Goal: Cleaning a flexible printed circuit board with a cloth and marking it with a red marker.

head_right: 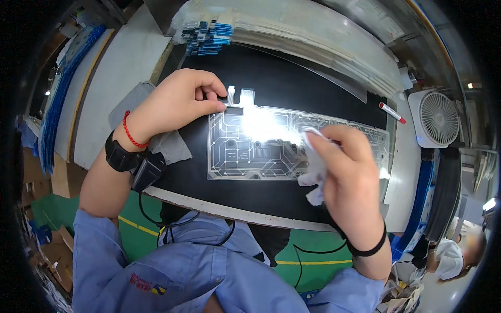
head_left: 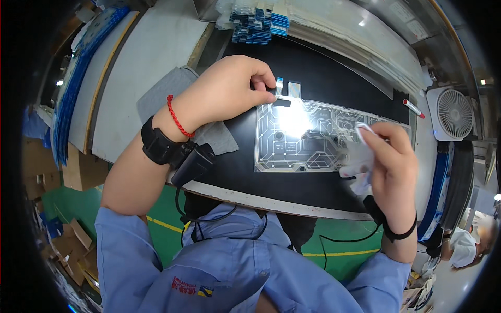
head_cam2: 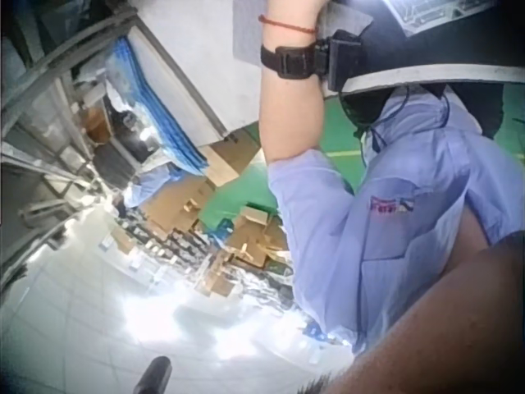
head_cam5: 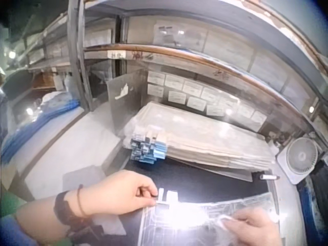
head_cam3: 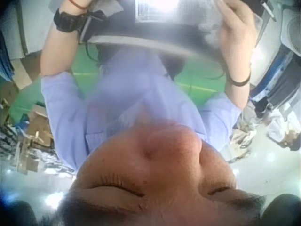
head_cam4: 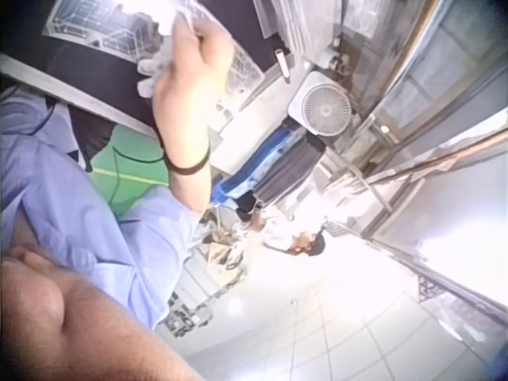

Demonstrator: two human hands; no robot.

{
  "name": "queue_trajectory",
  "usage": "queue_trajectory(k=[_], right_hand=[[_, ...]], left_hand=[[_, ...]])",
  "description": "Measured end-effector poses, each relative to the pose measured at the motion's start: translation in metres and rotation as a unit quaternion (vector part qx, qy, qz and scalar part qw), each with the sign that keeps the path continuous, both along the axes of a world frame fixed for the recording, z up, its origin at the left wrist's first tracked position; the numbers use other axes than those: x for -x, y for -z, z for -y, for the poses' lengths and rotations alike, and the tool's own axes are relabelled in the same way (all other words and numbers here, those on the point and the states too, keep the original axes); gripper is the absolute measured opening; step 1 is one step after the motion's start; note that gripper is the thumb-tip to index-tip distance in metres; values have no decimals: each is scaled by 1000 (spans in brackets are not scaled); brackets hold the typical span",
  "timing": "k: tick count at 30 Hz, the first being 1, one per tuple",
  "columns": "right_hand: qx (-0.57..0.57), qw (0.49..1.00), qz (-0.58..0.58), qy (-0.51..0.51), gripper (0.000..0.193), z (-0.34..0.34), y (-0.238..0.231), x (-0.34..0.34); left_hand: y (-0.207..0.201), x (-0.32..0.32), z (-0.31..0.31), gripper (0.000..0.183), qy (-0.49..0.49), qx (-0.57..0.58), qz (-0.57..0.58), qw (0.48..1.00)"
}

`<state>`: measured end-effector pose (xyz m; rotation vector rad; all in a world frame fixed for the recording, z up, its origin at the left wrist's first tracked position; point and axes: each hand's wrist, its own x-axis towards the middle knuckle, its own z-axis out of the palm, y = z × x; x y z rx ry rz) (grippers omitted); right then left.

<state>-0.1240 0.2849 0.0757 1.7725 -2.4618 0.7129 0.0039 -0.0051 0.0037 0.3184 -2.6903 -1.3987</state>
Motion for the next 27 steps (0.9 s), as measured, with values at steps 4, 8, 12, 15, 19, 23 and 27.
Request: queue_trajectory(k=[4, 8, 12, 15, 19, 23, 27], right_hand=[[27, 995, -83, 43, 49, 7, -4, 25], [115, 943, -252, 186, 38, -36, -18, 144], [80, 880, -357, 302, 35, -93, -19, 280], [16, 864, -383, 327, 36, -97, -3, 335], [-46, 877, -354, 321, 36, -80, 16, 356], [-66, 881, -336, 327, 35, -81, 26, 379], [-33, 892, -352, 281, 34, -73, 35, 377]], left_hand=[[-4, -2, 1, 25, -3, 1, 21, 1000], [-1, -2, 0, 28, -2, 8, 4, 1000], [3, 2, -1, 26, 2, 2, 3, 1000], [-2, -1, 0, 26, -6, -8, 20, 1000], [0, -2, 1, 26, -6, -11, 21, 1000], [-2, 2, 0, 25, -4, -3, 24, 1000], [0, 0, 1, 25, -3, -5, 9, 1000]])
